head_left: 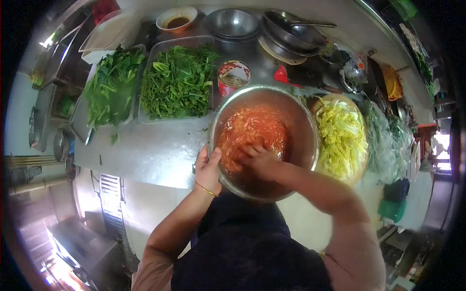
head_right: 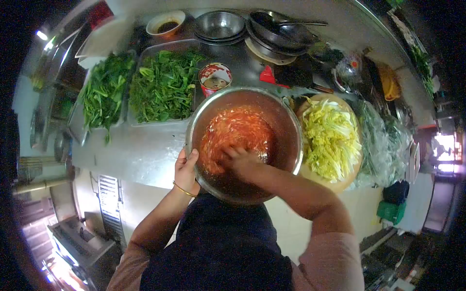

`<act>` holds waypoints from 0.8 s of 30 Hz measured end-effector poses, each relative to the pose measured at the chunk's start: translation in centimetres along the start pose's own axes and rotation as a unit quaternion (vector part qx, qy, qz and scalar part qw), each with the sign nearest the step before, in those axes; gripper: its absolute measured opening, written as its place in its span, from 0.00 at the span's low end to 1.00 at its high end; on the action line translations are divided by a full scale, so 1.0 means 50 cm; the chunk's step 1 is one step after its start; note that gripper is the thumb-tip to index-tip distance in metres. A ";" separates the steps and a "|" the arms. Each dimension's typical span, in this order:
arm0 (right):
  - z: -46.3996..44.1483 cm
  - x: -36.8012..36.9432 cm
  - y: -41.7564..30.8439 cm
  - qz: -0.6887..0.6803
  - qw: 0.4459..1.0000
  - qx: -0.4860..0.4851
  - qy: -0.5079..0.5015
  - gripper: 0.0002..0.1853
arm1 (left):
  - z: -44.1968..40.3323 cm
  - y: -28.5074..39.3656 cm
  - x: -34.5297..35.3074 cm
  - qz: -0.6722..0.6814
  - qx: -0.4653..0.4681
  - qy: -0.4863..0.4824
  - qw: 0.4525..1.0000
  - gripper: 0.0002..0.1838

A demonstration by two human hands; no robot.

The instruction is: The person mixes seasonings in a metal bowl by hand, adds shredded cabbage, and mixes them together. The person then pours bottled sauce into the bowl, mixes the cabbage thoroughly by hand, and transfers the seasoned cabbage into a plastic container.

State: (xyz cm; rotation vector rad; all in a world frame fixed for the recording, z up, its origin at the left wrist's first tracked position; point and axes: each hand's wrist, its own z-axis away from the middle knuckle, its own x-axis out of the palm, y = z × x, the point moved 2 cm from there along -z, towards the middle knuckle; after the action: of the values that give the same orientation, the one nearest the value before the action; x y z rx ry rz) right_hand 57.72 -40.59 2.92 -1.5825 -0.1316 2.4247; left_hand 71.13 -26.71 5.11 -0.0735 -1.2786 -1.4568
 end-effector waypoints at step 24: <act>0.046 -0.048 0.007 -0.119 0.991 0.035 -0.043 0.30 | -0.011 -0.010 0.012 0.005 -0.009 -0.026 1.000 0.18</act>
State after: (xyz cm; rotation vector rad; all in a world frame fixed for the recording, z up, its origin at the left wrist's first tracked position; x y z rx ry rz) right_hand 56.48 -41.39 5.91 -1.3485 -0.2336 2.2871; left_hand 70.87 -27.61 4.94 -0.1305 -1.3054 -1.4652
